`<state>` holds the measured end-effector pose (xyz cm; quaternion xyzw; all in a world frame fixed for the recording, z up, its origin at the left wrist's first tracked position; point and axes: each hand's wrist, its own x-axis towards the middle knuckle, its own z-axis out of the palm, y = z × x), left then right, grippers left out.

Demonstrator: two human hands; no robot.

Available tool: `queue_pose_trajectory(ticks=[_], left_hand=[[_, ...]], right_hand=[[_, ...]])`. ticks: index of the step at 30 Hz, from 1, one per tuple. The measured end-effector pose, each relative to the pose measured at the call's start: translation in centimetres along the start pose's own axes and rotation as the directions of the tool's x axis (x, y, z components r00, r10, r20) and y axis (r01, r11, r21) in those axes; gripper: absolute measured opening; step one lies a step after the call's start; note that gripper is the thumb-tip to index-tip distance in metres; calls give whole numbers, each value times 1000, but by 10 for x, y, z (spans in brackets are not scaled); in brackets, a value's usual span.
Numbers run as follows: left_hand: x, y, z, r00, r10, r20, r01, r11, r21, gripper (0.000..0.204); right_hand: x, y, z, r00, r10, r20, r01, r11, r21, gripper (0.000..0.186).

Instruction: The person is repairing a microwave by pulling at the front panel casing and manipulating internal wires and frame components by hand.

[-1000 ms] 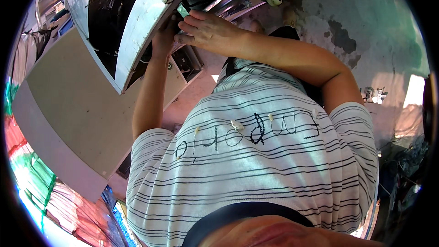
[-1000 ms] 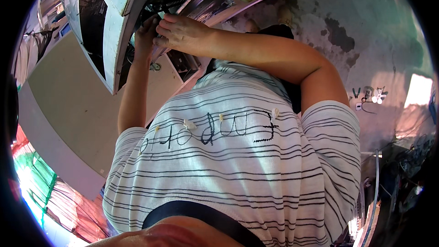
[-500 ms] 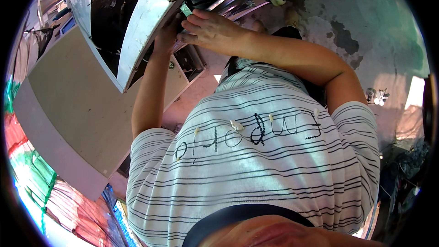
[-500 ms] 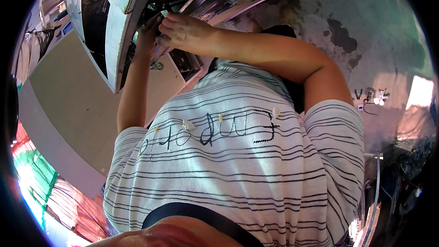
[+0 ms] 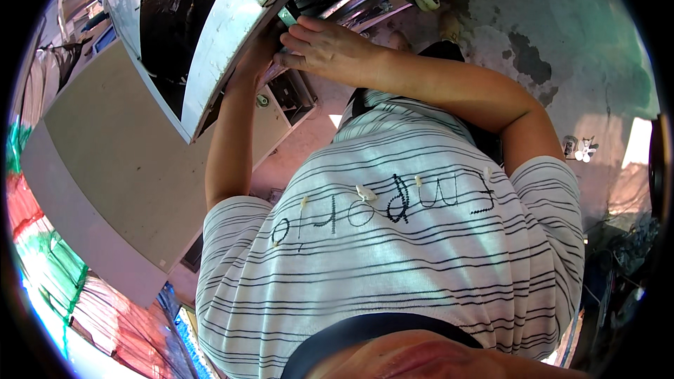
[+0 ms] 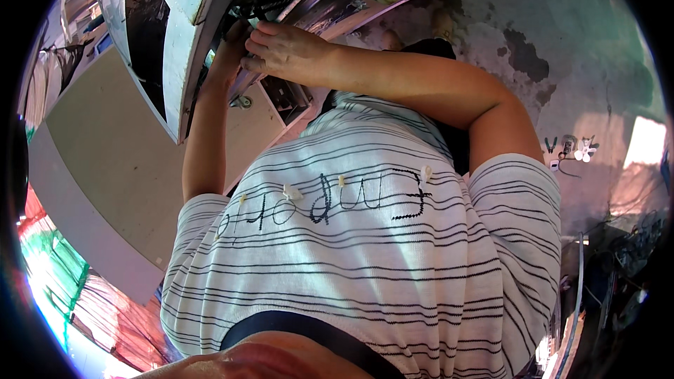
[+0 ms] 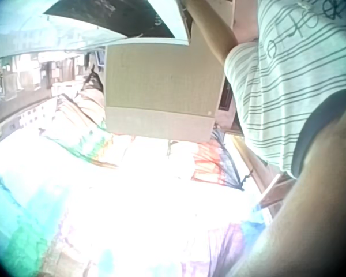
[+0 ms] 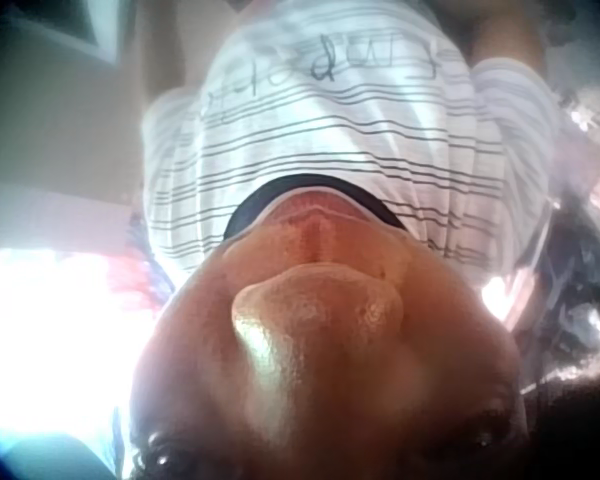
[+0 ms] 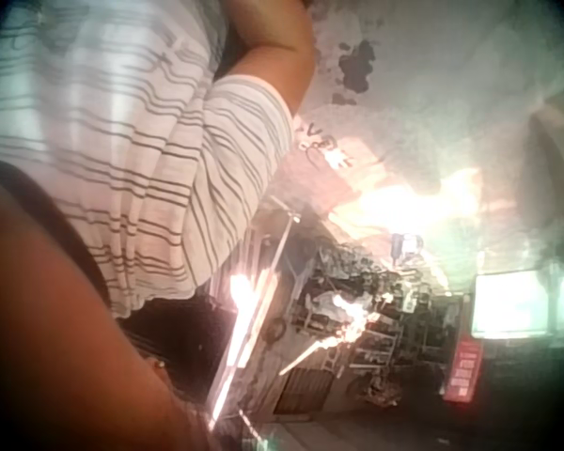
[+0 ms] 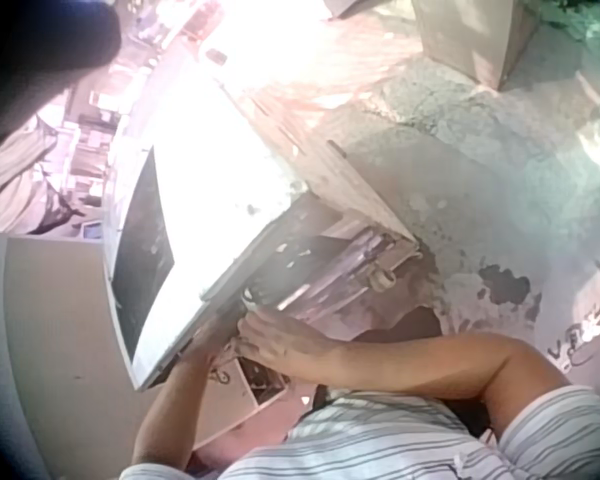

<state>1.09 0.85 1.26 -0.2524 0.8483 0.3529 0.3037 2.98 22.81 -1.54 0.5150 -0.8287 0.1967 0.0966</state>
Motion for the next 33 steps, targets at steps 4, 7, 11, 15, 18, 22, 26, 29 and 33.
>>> queue_pose_trajectory(ticks=[4, 7, 11, 15, 18, 22, 26, 29, 33], left_hand=[[-1, 1, 0, 1000, 25, 12, -25, 1000, 16, 20], [9, -22, -4, 996, 80, -32, -78, 996, 51, 21], [15, -32, -7, 995, 85, -45, -79, 991, 107, 23], [2, -5, -6, 999, -28, 33, 28, 999, -19, 25], [-2, 4, -2, 999, -44, 17, 45, 999, -5, 25], [3, -5, -8, 999, -31, 44, 30, 999, 18, 22], [24, -43, -12, 989, 138, -49, -123, 964, 235, 19], [8, -10, 2, 997, 80, -25, -79, 996, 36, 19], [2, -1, 2, 998, 57, 4, -57, 994, 92, 22]], right_hand=[[-1, 0, 1, 1000, 3, -18, -4, 1000, -20, 52], [0, -1, 1, 1000, -2, -9, 1, 1000, -22, 54], [1, 0, -3, 1000, -12, 26, 12, 1000, -24, 55], [0, 0, 1, 1000, -7, 8, 7, 999, -33, 55], [0, 0, 1, 1000, -1, -3, 1, 999, -37, 54], [-2, -2, 4, 999, 15, -51, -17, 999, -39, 53], [-2, -5, 6, 998, 20, -67, -22, 999, -33, 52], [1, -1, 7, 999, 8, -42, -9, 1000, -27, 52], [0, 0, 9, 996, 4, -92, -5, 1000, -8, 51]])
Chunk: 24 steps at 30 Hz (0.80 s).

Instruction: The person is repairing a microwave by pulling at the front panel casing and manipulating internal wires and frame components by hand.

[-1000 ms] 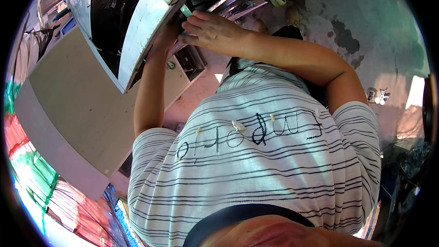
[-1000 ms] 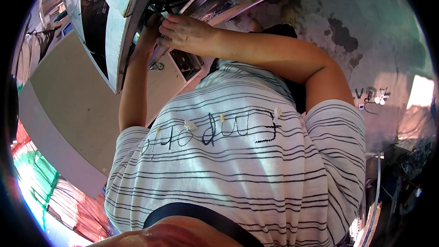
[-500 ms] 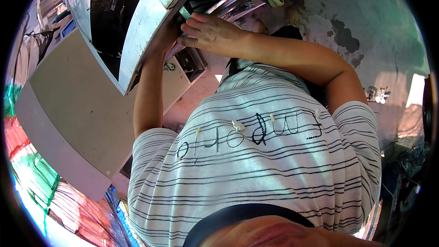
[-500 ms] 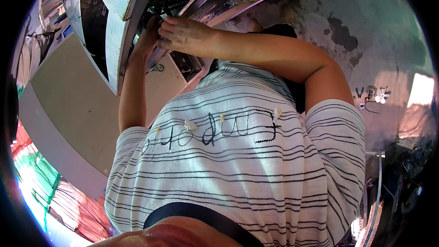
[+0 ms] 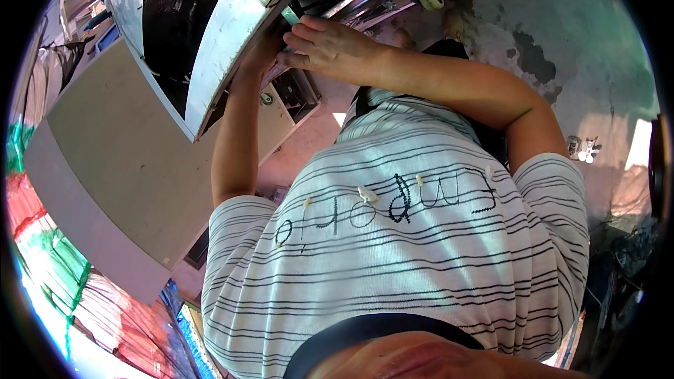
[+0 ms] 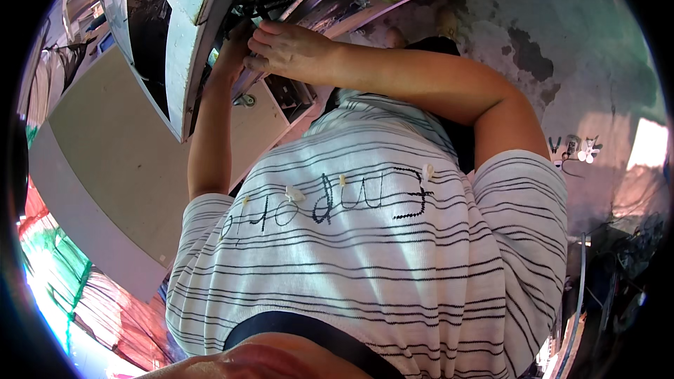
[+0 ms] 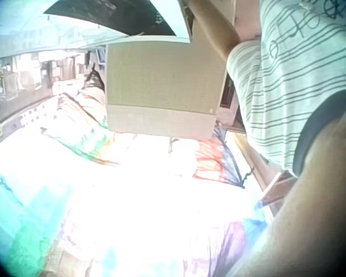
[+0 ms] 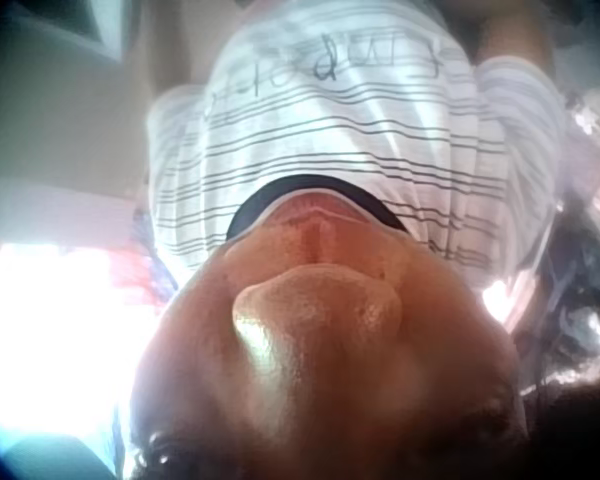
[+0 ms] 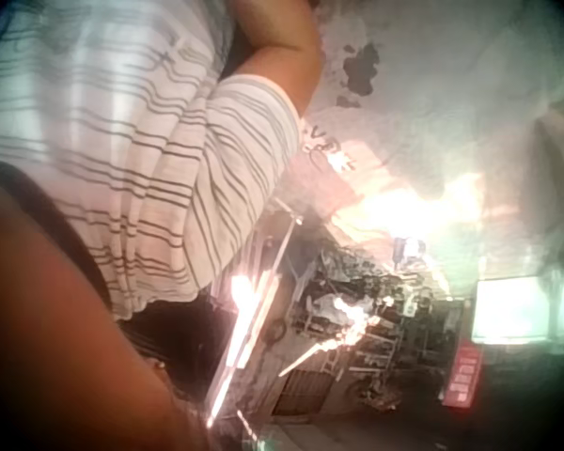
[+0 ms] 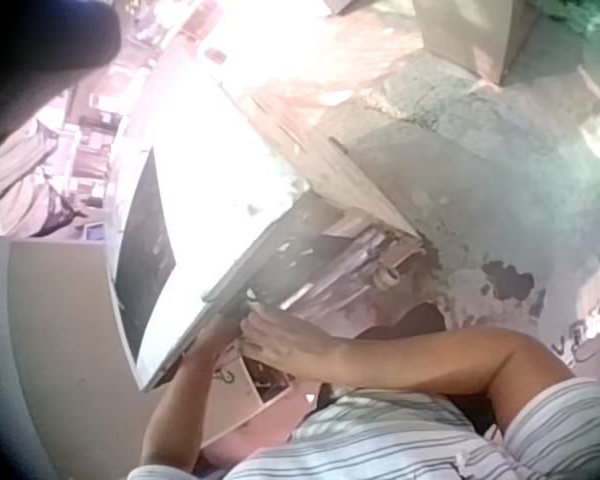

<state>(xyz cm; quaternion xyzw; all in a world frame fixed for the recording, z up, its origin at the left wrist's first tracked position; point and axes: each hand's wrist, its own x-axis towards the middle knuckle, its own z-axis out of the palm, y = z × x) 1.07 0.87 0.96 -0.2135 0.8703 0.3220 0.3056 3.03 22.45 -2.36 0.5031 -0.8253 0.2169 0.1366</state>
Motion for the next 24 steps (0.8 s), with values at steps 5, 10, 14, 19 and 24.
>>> queue_pose_trajectory(ticks=[5, 10, 14, 19, 24], left_hand=[[4, -7, 1, 999, 31, -21, -30, 999, 39, 23], [12, -24, -1, 997, 82, -17, -81, 997, 12, 22], [2, -2, 2, 1000, 2, 20, -1, 998, -63, 22], [-3, 1, 3, 1000, -6, -3, 5, 997, -75, 21], [-4, 3, 6, 999, 43, -30, -45, 997, -62, 26]], right_hand=[[0, 0, -1, 1000, -4, -1, 4, 1000, 6, 50], [-1, 2, -2, 1000, -16, 3, 16, 1000, 4, 50], [-1, 2, -2, 1000, -14, -2, 14, 1000, 0, 51], [0, -1, 2, 1000, -17, 7, 17, 1000, 3, 53], [0, 0, 0, 1000, -23, 12, 23, 1000, -3, 53]])
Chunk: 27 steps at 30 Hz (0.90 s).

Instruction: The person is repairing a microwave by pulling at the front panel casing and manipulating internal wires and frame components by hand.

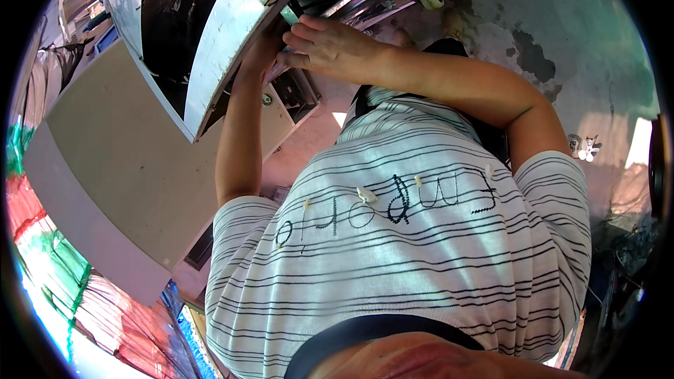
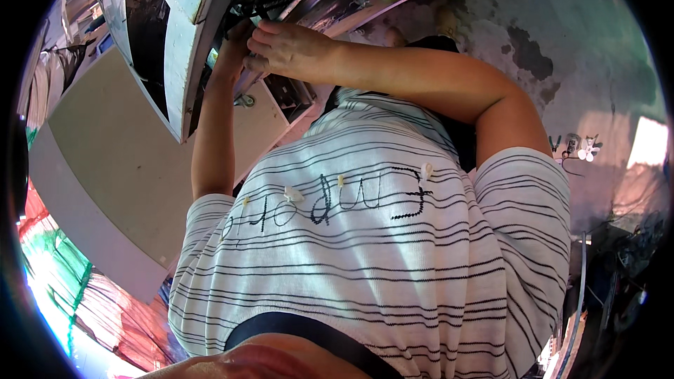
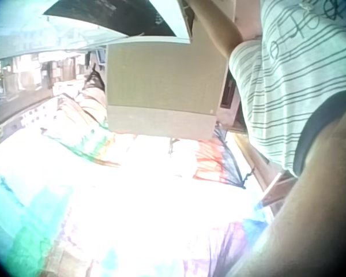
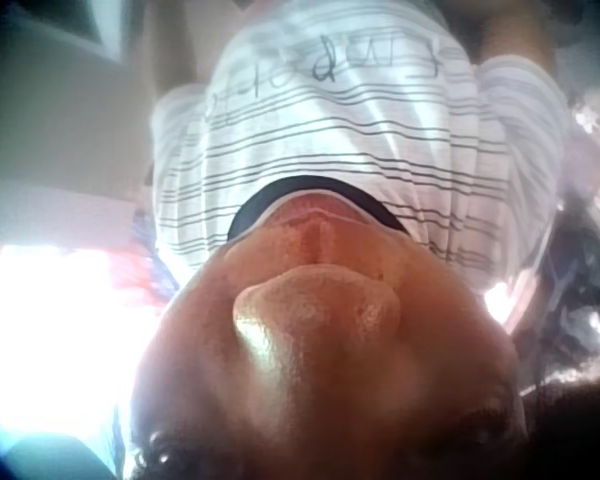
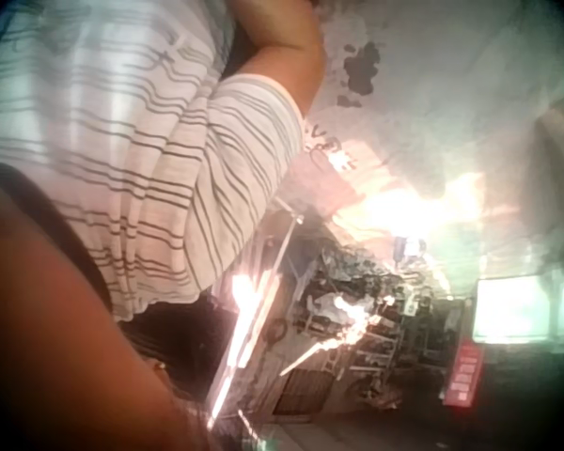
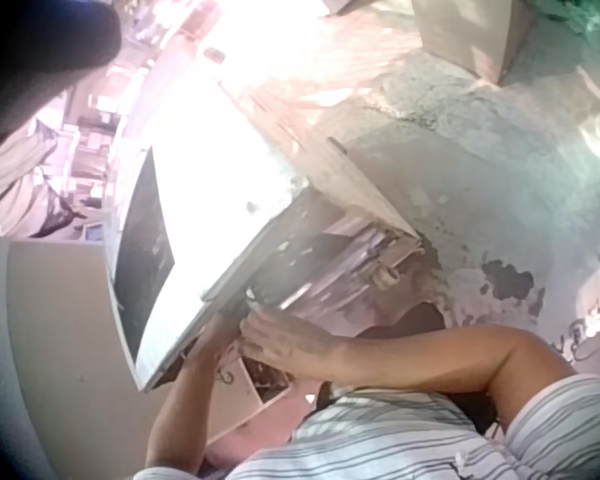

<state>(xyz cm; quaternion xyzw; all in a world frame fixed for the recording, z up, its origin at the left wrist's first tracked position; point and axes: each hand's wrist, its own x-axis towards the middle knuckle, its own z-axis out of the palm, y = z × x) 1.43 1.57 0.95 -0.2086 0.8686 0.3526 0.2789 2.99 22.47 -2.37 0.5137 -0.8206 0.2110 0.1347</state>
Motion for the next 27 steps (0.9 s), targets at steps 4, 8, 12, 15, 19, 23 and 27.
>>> queue_pose_trajectory(ticks=[4, 8, 12, 15, 19, 23, 27], left_hand=[[16, -30, -8, 996, 86, 10, -86, 984, 158, 28], [4, 0, 0, 1000, -13, -2, 14, 995, 103, 28], [-4, 13, 3, 998, -46, -35, 48, 998, 36, 26], [-4, 13, 3, 997, -49, -54, 52, 997, 54, 25], [0, 0, -3, 1000, -15, -19, 16, 999, 43, 26], [-2, 9, -1, 996, -91, -17, 91, 996, -7, 25], [1, 2, -5, 995, -96, -23, 97, 992, 78, 25]], right_hand=[[0, -1, 2, 1000, 1, -16, -1, 1000, 2, 53], [0, 1, 0, 1000, 11, -24, -11, 1000, -12, 52], [-1, 0, -1, 1000, 13, -26, -13, 1000, -6, 51], [-1, 0, -2, 999, 16, -28, -15, 1000, 9, 51], [-1, 0, -3, 999, 23, -44, -22, 999, 33, 50], [0, 1, -4, 999, 29, -32, -27, 999, 36, 49], [-1, 1, -3, 998, 31, -46, -30, 999, 31, 49]])
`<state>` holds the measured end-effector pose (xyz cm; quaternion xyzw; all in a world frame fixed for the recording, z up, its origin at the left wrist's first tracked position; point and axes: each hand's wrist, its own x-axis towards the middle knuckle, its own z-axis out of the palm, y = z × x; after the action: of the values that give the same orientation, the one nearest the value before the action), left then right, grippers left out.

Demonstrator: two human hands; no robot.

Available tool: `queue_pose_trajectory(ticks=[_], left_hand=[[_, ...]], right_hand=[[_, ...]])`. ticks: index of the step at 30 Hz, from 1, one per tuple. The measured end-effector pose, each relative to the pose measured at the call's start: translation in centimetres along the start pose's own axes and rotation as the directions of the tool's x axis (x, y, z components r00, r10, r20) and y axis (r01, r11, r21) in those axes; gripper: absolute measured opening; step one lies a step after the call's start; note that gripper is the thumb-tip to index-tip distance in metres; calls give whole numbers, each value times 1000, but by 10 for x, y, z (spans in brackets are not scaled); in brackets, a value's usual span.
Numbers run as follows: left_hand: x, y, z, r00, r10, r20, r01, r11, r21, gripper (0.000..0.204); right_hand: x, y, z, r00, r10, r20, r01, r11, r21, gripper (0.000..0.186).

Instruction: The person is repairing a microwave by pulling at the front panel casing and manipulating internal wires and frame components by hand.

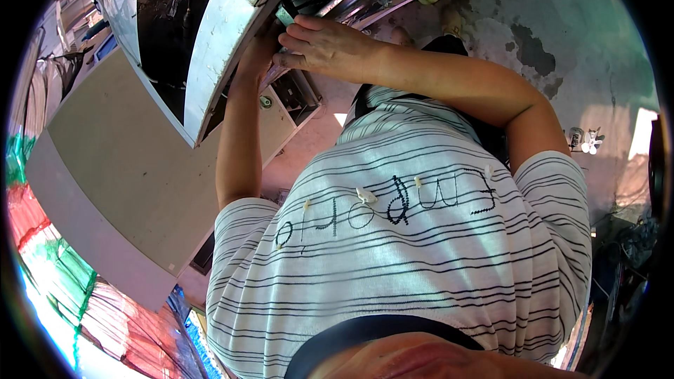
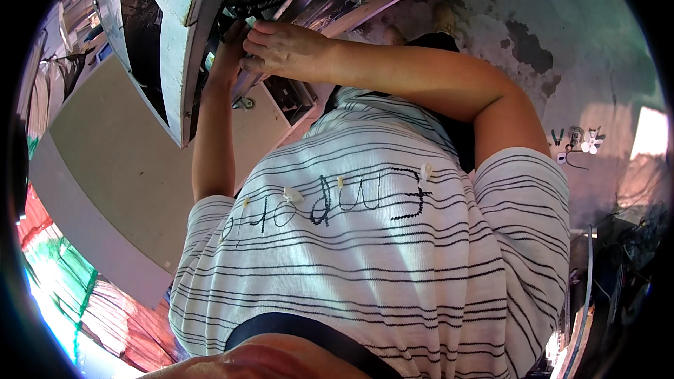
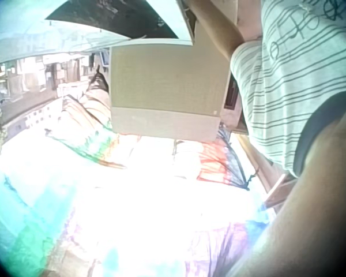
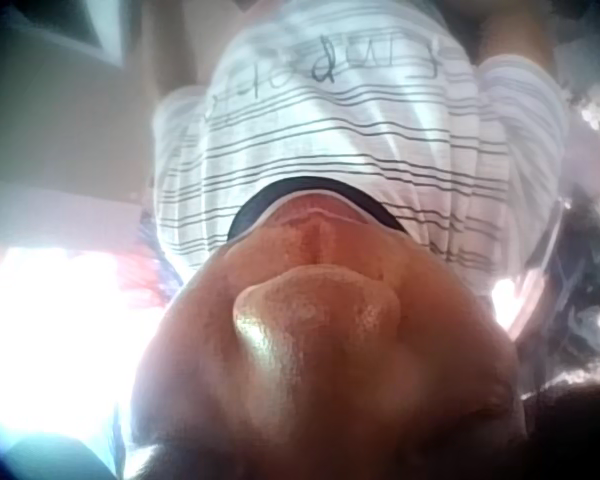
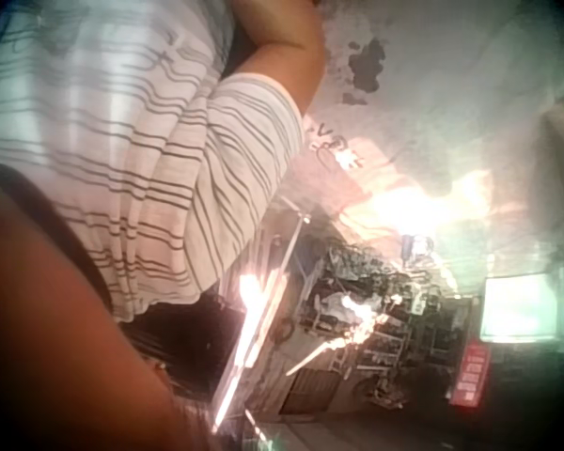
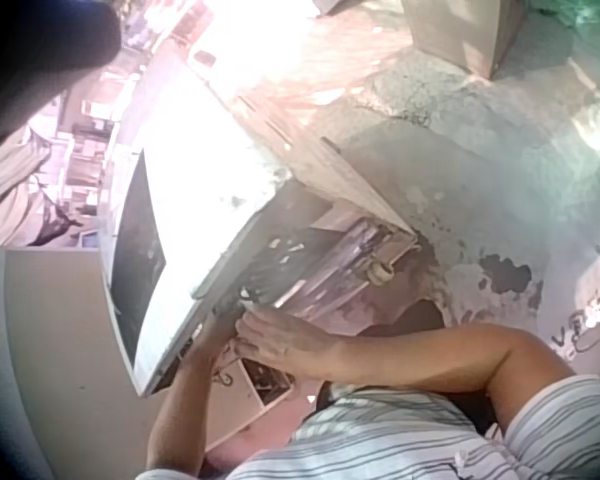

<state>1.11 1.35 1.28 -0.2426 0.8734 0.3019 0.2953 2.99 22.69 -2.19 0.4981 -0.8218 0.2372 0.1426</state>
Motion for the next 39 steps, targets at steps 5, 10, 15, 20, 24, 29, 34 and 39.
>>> queue_pose_trajectory(ticks=[5, 10, 15, 20, 24, 29, 34, 39], left_hand=[[-4, 10, 0, 999, 15, 43, -15, 1000, 6, 28], [5, -10, 0, 989, 146, 33, -149, 985, 83, 31], [2, -4, 0, 995, 95, 16, -96, 993, 64, 30], [3, -1, -1, 998, 46, 31, -47, 998, 51, 24], [3, -8, 0, 995, 101, 3, -101, 995, -12, 17], [-9, 15, 7, 999, 45, -10, -46, 984, -170, 13], [-8, 11, 3, 999, 9, 31, -5, 989, -146, 25], [-12, 20, 2, 998, -46, 35, 48, 998, -42, 47]], right_hand=[[0, 1, -2, 1000, 0, 16, 0, 1000, -12, 49], [0, 0, 2, 1000, -8, 4, 8, 1000, -13, 50], [1, 1, 1, 1000, -9, -5, 9, 1000, -14, 50], [0, 0, 7, 999, -4, -53, 3, 1000, -12, 49], [0, 0, 7, 998, -4, -66, 3, 1000, -30, 50], [0, 0, 8, 999, -8, -43, 8, 1000, -13, 51], [1, 0, 8, 999, -12, -39, 11, 1000, -24, 49], [1, -1, 7, 999, -11, -39, 10, 999, -32, 48]])
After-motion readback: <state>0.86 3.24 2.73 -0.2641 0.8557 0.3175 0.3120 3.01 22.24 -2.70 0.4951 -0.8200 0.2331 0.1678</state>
